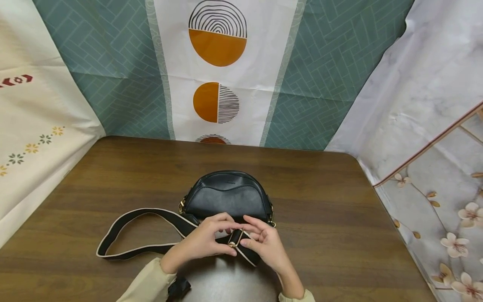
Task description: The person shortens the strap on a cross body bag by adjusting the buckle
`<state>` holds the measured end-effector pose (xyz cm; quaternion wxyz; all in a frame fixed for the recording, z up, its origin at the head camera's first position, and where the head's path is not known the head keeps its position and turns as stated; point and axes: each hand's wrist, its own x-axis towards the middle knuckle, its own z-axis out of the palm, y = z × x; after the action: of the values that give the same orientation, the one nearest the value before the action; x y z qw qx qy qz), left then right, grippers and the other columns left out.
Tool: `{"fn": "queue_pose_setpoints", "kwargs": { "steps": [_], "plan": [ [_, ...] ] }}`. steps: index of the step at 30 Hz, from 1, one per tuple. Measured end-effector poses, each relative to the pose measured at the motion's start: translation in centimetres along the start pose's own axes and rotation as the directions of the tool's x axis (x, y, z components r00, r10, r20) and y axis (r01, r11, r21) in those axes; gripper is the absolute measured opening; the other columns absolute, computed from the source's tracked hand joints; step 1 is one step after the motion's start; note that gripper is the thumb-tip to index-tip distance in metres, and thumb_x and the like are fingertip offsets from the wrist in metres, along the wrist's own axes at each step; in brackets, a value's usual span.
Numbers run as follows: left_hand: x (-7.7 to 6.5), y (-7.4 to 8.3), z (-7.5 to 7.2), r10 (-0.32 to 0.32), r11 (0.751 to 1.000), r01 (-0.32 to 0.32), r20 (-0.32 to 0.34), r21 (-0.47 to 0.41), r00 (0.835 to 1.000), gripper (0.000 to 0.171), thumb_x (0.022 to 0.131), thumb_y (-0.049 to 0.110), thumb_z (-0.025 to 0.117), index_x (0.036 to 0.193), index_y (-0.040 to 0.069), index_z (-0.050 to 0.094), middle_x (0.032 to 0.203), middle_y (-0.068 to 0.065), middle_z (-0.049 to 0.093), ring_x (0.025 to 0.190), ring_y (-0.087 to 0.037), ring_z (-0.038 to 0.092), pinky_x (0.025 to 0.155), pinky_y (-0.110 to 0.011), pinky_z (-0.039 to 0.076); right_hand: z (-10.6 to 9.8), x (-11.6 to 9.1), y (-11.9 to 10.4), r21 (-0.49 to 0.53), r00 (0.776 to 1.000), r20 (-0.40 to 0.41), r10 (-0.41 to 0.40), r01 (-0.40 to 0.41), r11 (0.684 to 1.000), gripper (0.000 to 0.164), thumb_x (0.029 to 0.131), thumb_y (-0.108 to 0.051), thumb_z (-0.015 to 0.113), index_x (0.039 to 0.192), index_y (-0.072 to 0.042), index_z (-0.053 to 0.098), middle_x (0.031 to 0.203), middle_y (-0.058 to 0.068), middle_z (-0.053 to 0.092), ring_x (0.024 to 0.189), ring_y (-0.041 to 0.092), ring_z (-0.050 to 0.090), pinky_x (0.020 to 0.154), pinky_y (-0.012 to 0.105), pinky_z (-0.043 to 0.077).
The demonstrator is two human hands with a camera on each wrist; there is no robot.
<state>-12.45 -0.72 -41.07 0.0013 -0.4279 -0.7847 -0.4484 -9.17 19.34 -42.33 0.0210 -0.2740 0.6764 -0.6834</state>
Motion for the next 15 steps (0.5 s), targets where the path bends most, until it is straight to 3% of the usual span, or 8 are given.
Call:
{"fn": "queue_pose_setpoints", "kwargs": {
  "steps": [5, 10, 15],
  "plan": [
    [0.04, -0.31, 0.09, -0.002, 0.999, 0.003, 0.03, -0.034, 1.0, 0.042, 0.068, 0.029, 0.078, 0.102, 0.009, 0.065, 0.094, 0.004, 0.054, 0.086, -0.011, 0.052, 0.076, -0.023, 0.044, -0.24, -0.12, -0.2, 0.046, 1.0, 0.002, -0.007, 0.007, 0.999, 0.048, 0.08, 0.013, 0.055, 0.124, 0.016, 0.037, 0.107, 0.036, 0.051, 0.077, 0.01, 0.061, 0.065, 0.021, 0.049],
    [0.12, -0.64, 0.25, -0.015, 0.99, 0.024, 0.068, -0.141, 0.998, 0.037, 0.072, 0.025, 0.075, 0.102, 0.007, 0.062, 0.097, 0.0, 0.058, 0.089, -0.012, 0.053, 0.077, -0.027, 0.044, -0.47, -0.08, -0.21, 0.103, 0.998, 0.033, -0.053, 0.05, 0.993, 0.054, 0.08, 0.016, 0.054, 0.129, -0.001, 0.042, 0.114, 0.016, 0.056, 0.075, 0.009, 0.06, 0.064, 0.02, 0.048],
    [0.2, -0.67, 0.22, -0.067, 0.977, 0.09, 0.123, -0.195, 0.99, 0.038, 0.073, 0.022, 0.074, 0.106, 0.007, 0.062, 0.098, 0.003, 0.062, 0.091, -0.007, 0.054, 0.078, -0.028, 0.043, -0.5, 0.06, -0.12, 0.17, 0.99, 0.077, -0.118, 0.104, 0.98, 0.059, 0.08, 0.018, 0.053, 0.133, -0.001, 0.036, 0.118, 0.012, 0.052, 0.079, 0.012, 0.062, 0.062, 0.022, 0.049]
  ]
}}
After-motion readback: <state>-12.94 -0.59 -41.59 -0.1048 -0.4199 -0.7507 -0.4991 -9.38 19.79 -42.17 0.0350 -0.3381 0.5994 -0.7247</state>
